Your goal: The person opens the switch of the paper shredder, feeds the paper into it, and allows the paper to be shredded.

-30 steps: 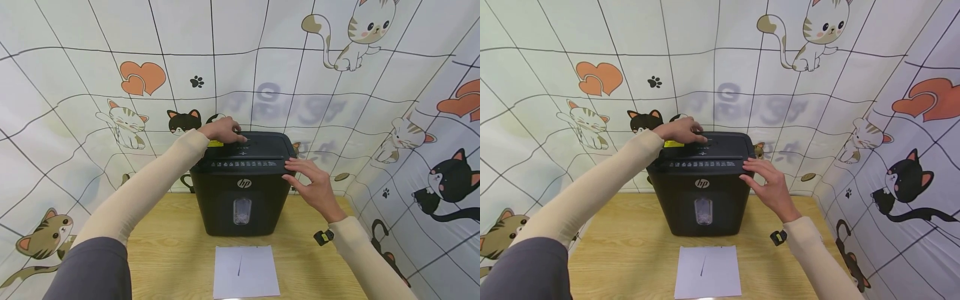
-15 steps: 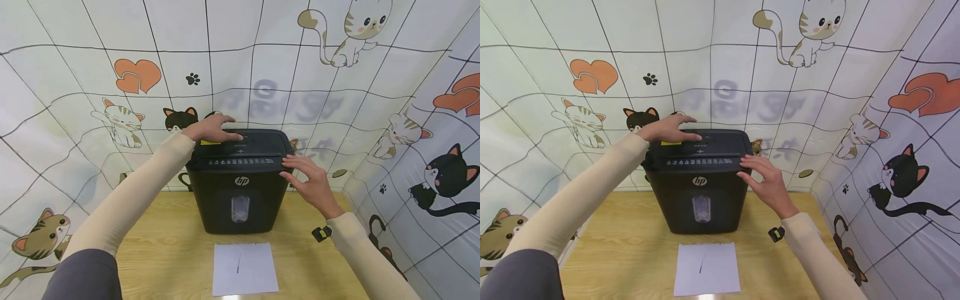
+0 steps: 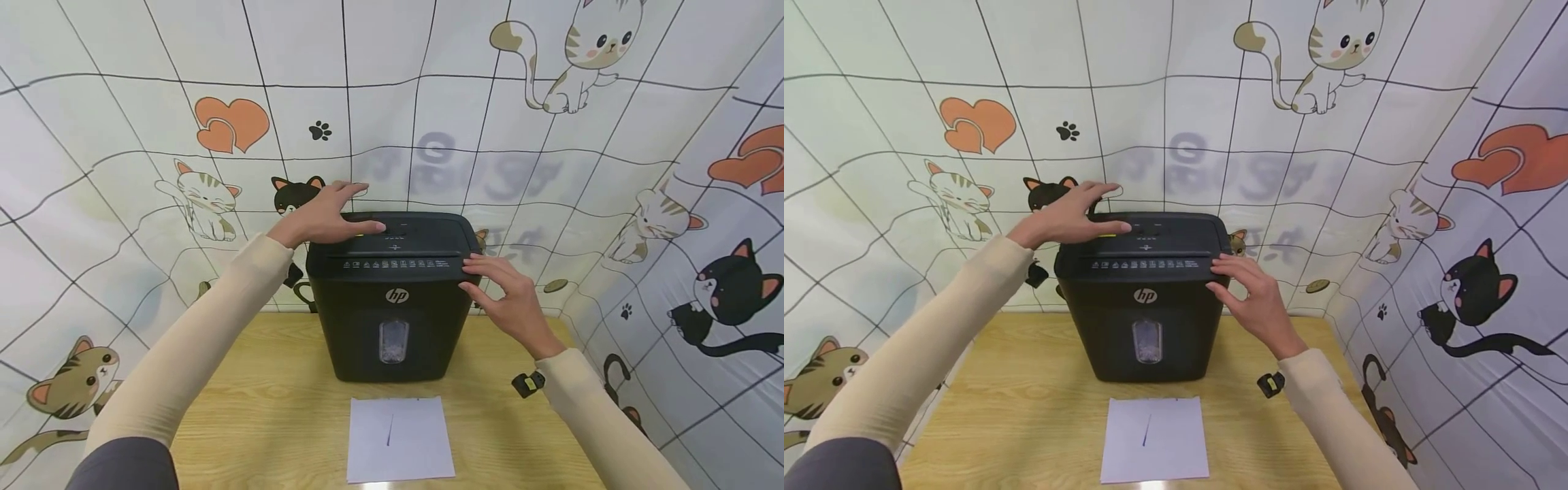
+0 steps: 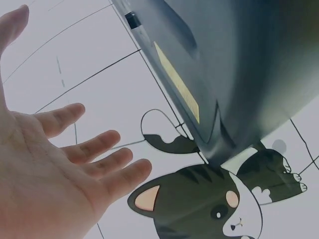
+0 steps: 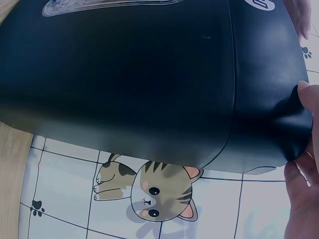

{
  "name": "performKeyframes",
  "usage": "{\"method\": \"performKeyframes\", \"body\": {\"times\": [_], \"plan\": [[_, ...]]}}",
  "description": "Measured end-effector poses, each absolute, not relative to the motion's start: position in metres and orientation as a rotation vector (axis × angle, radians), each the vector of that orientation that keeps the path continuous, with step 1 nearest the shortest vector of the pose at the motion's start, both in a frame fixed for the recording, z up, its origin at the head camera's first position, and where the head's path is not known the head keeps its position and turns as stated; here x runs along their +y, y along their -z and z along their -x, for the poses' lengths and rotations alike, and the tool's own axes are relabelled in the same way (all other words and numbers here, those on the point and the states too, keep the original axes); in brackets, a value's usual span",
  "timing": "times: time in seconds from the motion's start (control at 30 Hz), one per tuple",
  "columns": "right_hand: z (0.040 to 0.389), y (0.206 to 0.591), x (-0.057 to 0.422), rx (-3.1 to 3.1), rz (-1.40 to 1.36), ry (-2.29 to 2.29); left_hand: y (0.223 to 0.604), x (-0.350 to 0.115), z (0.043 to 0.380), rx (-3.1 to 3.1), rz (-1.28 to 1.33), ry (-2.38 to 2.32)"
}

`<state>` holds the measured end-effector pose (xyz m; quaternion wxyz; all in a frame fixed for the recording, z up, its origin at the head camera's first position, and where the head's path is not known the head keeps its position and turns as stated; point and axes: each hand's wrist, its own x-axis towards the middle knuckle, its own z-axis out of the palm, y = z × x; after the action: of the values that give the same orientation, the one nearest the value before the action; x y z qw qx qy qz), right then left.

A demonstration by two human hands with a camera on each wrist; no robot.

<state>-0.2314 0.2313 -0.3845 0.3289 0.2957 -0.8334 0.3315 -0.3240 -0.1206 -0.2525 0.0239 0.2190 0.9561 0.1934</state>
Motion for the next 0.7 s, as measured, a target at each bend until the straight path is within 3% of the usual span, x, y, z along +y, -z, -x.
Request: {"method": "performKeyframes", "body": {"times": [0.7], "plan": [[0.215, 0.386, 0.241, -2.345, -0.83, -0.674, 0.307, -0.151, 0.264, 3.135, -0.91, -0.944]]}}
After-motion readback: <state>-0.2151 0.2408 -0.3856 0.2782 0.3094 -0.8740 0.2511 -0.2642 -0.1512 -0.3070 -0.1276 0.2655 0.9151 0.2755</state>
